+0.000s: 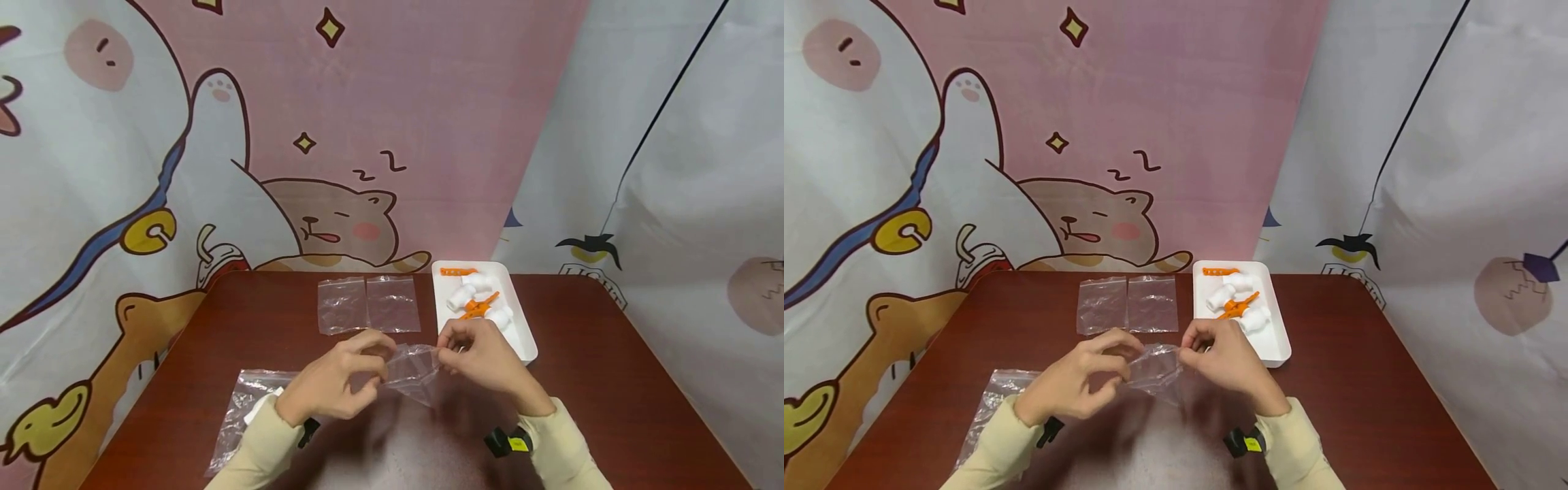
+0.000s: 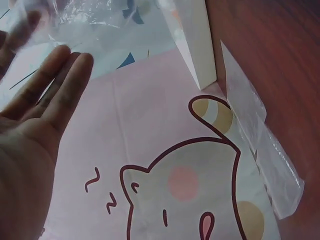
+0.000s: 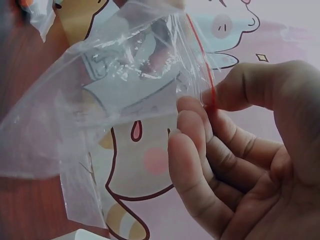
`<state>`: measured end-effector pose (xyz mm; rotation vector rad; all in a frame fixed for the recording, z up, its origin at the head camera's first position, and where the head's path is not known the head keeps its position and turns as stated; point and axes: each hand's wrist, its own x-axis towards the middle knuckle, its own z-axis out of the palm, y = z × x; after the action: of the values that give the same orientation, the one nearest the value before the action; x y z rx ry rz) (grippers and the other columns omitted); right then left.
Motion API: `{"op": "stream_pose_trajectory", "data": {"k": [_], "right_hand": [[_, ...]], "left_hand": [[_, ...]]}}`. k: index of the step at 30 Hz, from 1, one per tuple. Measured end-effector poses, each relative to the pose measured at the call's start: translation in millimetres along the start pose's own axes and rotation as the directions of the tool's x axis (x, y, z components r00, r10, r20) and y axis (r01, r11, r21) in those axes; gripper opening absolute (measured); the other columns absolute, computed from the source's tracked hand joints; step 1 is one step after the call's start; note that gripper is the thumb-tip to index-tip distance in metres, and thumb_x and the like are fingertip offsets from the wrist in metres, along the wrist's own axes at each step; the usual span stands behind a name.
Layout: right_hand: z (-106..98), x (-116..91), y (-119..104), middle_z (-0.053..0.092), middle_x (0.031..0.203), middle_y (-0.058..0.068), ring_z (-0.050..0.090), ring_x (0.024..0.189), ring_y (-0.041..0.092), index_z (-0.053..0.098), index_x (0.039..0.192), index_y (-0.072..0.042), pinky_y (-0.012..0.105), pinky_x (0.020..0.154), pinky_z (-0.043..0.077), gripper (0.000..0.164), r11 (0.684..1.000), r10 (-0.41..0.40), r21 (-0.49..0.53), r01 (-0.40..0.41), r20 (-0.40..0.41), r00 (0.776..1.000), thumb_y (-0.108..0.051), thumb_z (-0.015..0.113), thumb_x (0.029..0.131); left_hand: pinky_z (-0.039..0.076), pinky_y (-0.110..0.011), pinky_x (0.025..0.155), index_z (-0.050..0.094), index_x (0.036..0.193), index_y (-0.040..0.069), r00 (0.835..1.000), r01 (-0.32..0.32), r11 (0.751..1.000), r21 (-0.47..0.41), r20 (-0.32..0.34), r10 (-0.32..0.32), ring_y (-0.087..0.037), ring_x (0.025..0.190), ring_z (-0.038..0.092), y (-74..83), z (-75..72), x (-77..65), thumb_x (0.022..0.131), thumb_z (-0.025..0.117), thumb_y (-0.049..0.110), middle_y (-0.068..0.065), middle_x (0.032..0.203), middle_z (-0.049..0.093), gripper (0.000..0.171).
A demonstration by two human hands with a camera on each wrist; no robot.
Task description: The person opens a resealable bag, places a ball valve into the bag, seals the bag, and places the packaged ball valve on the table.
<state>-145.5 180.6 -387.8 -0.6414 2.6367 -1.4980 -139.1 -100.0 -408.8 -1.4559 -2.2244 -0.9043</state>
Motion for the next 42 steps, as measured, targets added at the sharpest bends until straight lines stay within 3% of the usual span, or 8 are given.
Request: {"op": "stream_pose_trajectory", "data": {"k": [9, 15, 21, 26, 34, 38, 42], "right_hand": [[-9.3, -2.1, 1.1, 0.071, 0.072, 0.014, 0.068, 0.061, 0.021, 0.067, 0.082, -0.005, 0.037, 0.059, 0.061, 0.009, 0.990, 0.115, 0.073, -0.122, 0.092, 0.989, -0.007, 0.074, 0.087], [-8.7, -0.9, 4.2, 0.071, 0.074, 0.013, 0.067, 0.062, 0.020, 0.067, 0.082, -0.005, 0.033, 0.059, 0.060, 0.010, 0.991, 0.092, 0.082, -0.102, 0.118, 0.989, -0.008, 0.074, 0.089], [-5.0, 1.5, 4.3, 0.073, 0.076, 0.005, 0.067, 0.063, 0.018, 0.069, 0.080, -0.014, 0.029, 0.059, 0.057, 0.015, 0.997, 0.056, 0.051, -0.062, 0.115, 0.992, -0.020, 0.077, 0.091], [-6.7, 3.9, 2.4, 0.070, 0.080, 0.008, 0.068, 0.069, 0.018, 0.072, 0.087, -0.016, 0.029, 0.064, 0.059, 0.019, 0.997, 0.052, 0.047, -0.055, 0.078, 0.996, -0.034, 0.075, 0.094], [-21.3, 12.1, 14.7, 0.073, 0.103, -0.001, 0.072, 0.086, 0.026, 0.073, 0.110, -0.022, 0.030, 0.072, 0.060, 0.024, 0.994, 0.068, -0.083, -0.074, -0.070, 0.995, -0.041, 0.072, 0.096], [-31.8, 17.7, 28.6, 0.073, 0.115, -0.003, 0.072, 0.098, 0.018, 0.071, 0.120, -0.021, 0.031, 0.082, 0.059, 0.032, 0.990, 0.081, -0.110, -0.091, -0.092, 0.993, -0.041, 0.072, 0.096], [-39.6, 21.5, 43.6, 0.074, 0.115, -0.001, 0.071, 0.107, 0.018, 0.069, 0.125, -0.020, 0.037, 0.090, 0.058, 0.037, 0.989, 0.076, -0.117, -0.086, -0.083, 0.994, -0.039, 0.075, 0.094]], "left_hand": [[0.057, -0.027, 0.097, 0.066, 0.086, 0.016, 0.992, -0.076, 0.993, -0.092, -0.112, 0.065, -0.020, 0.110, 0.070, 0.9, 1.8, 3.1, 0.086, 0.079, 0.012, -0.007, 0.125, 0.069, 0.013], [0.056, -0.026, 0.098, 0.065, 0.088, 0.017, 0.987, -0.022, 0.989, -0.146, -0.161, -0.002, -0.019, 0.108, 0.073, 2.3, 3.5, 2.7, 0.089, 0.078, 0.007, -0.006, 0.120, 0.074, 0.016], [0.055, -0.027, 0.101, 0.067, 0.091, 0.017, 0.980, 0.033, 0.988, -0.150, -0.190, -0.062, -0.020, 0.112, 0.072, -0.5, 7.7, 1.9, 0.090, 0.078, 0.008, -0.004, 0.122, 0.074, 0.015], [0.055, -0.031, 0.103, 0.066, 0.090, 0.017, 0.969, 0.072, 0.987, -0.141, -0.223, -0.103, -0.021, 0.115, 0.072, -5.1, 9.0, 1.9, 0.090, 0.079, 0.009, -0.006, 0.123, 0.074, 0.015], [0.055, -0.032, 0.103, 0.066, 0.091, 0.016, 0.958, 0.131, 0.980, -0.149, -0.235, -0.163, -0.025, 0.114, 0.072, -9.1, 5.7, 2.1, 0.091, 0.078, 0.010, -0.008, 0.125, 0.073, 0.013], [0.055, -0.031, 0.102, 0.067, 0.092, 0.015, 0.955, 0.138, 0.978, -0.158, -0.241, -0.174, -0.024, 0.115, 0.072, -11.0, 4.6, 2.5, 0.090, 0.078, 0.009, -0.008, 0.125, 0.073, 0.013], [0.056, -0.029, 0.101, 0.066, 0.092, 0.015, 0.950, 0.149, 0.975, -0.163, -0.251, -0.187, -0.024, 0.114, 0.072, -13.3, 4.1, 2.3, 0.090, 0.078, 0.009, -0.007, 0.125, 0.073, 0.014]]}}
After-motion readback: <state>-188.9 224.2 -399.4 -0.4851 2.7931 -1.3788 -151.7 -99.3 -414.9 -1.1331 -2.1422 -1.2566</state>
